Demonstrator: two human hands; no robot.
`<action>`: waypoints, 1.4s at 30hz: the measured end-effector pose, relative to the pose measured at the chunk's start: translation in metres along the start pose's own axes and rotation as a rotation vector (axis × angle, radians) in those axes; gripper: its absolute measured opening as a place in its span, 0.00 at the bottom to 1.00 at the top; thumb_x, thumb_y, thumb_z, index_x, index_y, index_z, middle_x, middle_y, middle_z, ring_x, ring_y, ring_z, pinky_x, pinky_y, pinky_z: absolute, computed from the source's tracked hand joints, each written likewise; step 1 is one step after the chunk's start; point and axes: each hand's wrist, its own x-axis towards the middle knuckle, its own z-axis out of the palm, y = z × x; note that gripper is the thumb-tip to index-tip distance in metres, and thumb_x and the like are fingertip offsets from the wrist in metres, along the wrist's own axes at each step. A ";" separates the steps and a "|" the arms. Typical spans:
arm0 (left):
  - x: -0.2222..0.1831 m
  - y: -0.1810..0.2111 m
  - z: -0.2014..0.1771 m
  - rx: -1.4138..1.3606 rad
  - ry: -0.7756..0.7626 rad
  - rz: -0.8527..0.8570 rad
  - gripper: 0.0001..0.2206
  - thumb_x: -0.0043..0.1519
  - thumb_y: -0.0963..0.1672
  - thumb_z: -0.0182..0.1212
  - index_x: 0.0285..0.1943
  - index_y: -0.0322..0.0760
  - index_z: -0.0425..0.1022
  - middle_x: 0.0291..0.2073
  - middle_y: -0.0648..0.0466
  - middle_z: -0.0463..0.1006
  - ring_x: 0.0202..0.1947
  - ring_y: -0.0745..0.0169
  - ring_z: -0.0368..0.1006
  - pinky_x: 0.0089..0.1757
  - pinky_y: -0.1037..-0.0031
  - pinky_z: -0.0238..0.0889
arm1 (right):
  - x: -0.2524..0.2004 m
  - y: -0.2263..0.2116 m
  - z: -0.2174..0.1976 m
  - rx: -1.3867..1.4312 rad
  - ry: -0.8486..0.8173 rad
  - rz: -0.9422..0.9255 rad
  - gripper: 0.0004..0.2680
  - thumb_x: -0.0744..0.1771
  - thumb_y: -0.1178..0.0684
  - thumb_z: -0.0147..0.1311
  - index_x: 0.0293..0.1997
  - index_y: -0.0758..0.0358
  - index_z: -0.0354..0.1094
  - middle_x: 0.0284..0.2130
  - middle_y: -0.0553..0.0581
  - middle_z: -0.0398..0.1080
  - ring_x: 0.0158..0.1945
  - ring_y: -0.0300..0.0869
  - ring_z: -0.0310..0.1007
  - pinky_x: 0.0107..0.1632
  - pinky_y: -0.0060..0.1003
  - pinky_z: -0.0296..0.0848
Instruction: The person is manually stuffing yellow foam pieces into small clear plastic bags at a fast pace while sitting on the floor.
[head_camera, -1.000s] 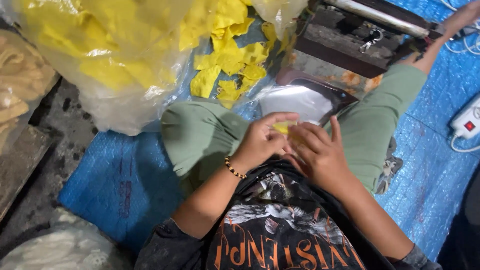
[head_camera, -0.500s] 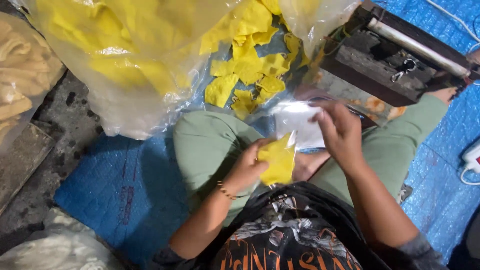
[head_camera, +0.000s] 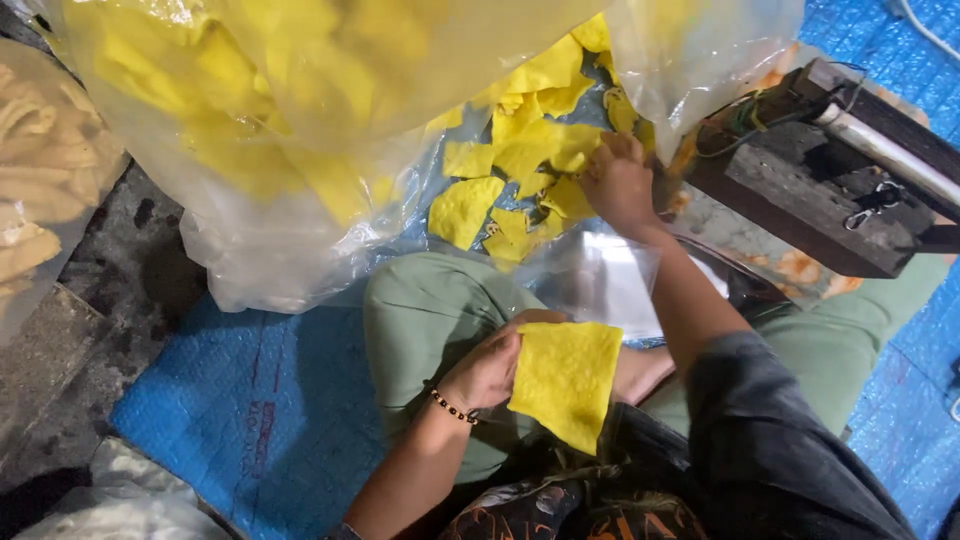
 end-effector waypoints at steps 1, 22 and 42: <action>0.001 0.003 0.006 0.005 0.015 -0.003 0.34 0.59 0.59 0.61 0.71 0.44 0.62 0.62 0.42 0.74 0.56 0.48 0.75 0.49 0.57 0.75 | -0.005 -0.004 -0.015 0.193 0.089 -0.025 0.13 0.64 0.47 0.63 0.48 0.63 0.75 0.50 0.61 0.69 0.57 0.60 0.65 0.53 0.62 0.69; -0.020 0.011 0.079 0.911 -0.254 0.042 0.34 0.67 0.52 0.56 0.77 0.34 0.50 0.77 0.42 0.49 0.79 0.46 0.41 0.72 0.55 0.36 | -0.166 0.069 -0.296 1.036 -0.048 0.168 0.05 0.74 0.59 0.55 0.51 0.72 0.68 0.37 0.59 0.71 0.31 0.38 0.69 0.36 0.26 0.70; -0.020 -0.042 0.088 0.839 -0.072 -0.083 0.34 0.64 0.50 0.66 0.77 0.39 0.55 0.60 0.48 0.70 0.61 0.60 0.68 0.61 0.62 0.62 | -0.221 -0.042 -0.297 0.677 -0.541 -0.299 0.09 0.65 0.57 0.53 0.39 0.71 0.79 0.35 0.74 0.80 0.39 0.71 0.79 0.44 0.61 0.76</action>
